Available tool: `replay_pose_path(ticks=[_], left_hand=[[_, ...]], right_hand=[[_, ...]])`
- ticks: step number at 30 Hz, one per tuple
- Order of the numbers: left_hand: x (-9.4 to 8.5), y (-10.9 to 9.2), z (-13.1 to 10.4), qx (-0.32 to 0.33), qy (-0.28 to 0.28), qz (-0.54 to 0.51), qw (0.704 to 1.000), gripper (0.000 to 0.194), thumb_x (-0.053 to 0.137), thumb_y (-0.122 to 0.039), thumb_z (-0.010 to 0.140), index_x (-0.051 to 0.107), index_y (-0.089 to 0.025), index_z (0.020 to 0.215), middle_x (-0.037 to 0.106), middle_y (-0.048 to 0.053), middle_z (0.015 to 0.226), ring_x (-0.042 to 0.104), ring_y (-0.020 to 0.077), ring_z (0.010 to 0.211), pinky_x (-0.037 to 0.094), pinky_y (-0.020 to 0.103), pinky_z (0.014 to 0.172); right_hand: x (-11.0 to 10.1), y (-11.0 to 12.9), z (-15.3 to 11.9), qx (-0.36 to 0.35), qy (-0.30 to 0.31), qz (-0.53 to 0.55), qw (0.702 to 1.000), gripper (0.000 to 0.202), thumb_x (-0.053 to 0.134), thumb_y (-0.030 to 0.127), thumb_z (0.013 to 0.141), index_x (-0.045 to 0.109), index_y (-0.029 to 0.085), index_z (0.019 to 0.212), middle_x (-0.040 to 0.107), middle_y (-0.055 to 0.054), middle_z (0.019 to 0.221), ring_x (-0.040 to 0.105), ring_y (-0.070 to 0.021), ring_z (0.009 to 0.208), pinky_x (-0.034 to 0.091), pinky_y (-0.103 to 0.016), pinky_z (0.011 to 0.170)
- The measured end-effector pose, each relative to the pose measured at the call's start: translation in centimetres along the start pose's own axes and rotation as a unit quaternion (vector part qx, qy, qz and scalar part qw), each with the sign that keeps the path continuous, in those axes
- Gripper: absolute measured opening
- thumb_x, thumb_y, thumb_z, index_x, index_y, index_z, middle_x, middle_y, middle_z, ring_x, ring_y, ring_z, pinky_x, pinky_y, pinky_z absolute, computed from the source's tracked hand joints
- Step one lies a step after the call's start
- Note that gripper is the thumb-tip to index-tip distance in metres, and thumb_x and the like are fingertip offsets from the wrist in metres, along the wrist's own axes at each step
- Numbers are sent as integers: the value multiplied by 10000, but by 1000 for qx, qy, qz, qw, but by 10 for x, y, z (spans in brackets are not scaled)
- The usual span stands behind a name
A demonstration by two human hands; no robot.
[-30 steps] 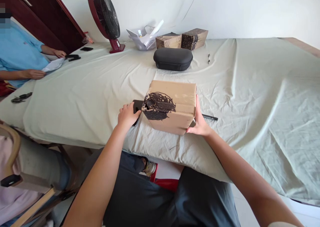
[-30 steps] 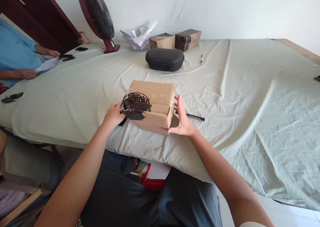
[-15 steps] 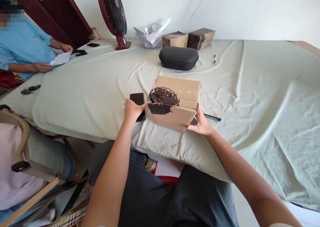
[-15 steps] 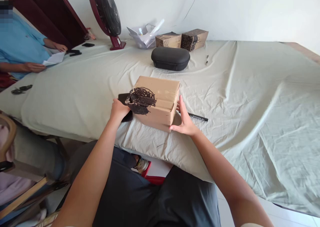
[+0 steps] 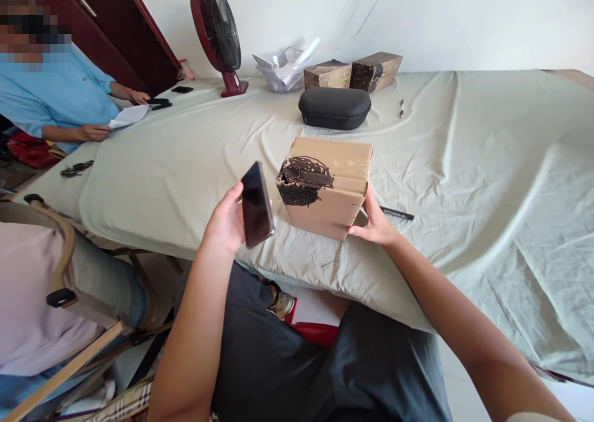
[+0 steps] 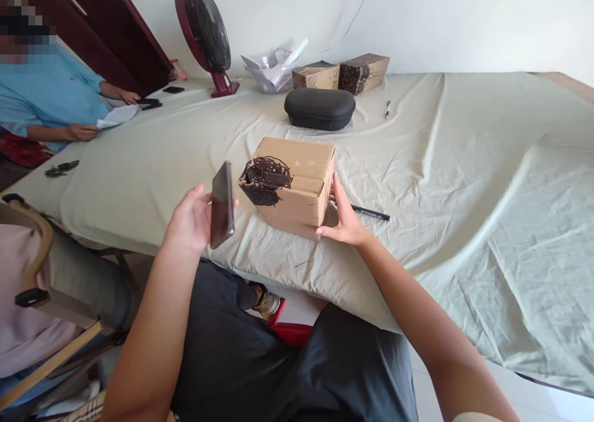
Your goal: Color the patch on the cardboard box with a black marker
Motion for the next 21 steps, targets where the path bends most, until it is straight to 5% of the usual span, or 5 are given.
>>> replay_pose_path(ticks=[5,9,12,15,21], left_hand=[[23,-17,-19,40,70,-38,996,530,528,-507,895,694,-143,1242,769,192,1319,687,408,1378,671,515,1015],[33,-23,-28,101,88,-16,991,708,543,-448,836,567,-240,1512,643,125,1591,561,404,1535,651,543,1067],[35,-24,-34,110,87,-42,989,970,576,-296,745,343,-334,1686,534,62,1710,510,393,1581,686,496,959],[39,-25,-39,113,100,-69,986,1098,584,-220,708,225,-373,1735,522,50,1718,541,373,1556,653,332,688],[34,-27,-44,146,131,-71,978,1136,675,-269,635,313,-418,1701,650,63,1570,695,357,1309,472,246,475]], right_hand=[[-2,-3,-1,11,-5,1,1000,1458,808,855,752,-67,312,1785,228,-214,1837,387,-458,1629,332,-668,1315],[-3,-2,-1,15,-5,2,1000,1454,803,865,746,-63,328,1783,86,-180,1879,327,-472,1661,362,-661,1303],[-4,3,0,10,-5,3,1000,1414,792,865,757,-27,349,1787,16,-133,1893,232,-461,1703,379,-646,1301],[-4,2,0,17,-1,0,1000,1417,799,853,765,-44,348,1786,59,-163,1886,357,-462,1649,415,-644,1274],[-4,-1,-1,6,-2,-12,1000,1429,812,842,763,-38,325,1788,183,-224,1849,434,-459,1598,433,-645,1253]])
Point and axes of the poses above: each hand's wrist, its own z-axis towards the middle knuckle, its own x-axis out of the palm, y = z × x, the point moved 10 cm from there along z, towards the middle knuckle
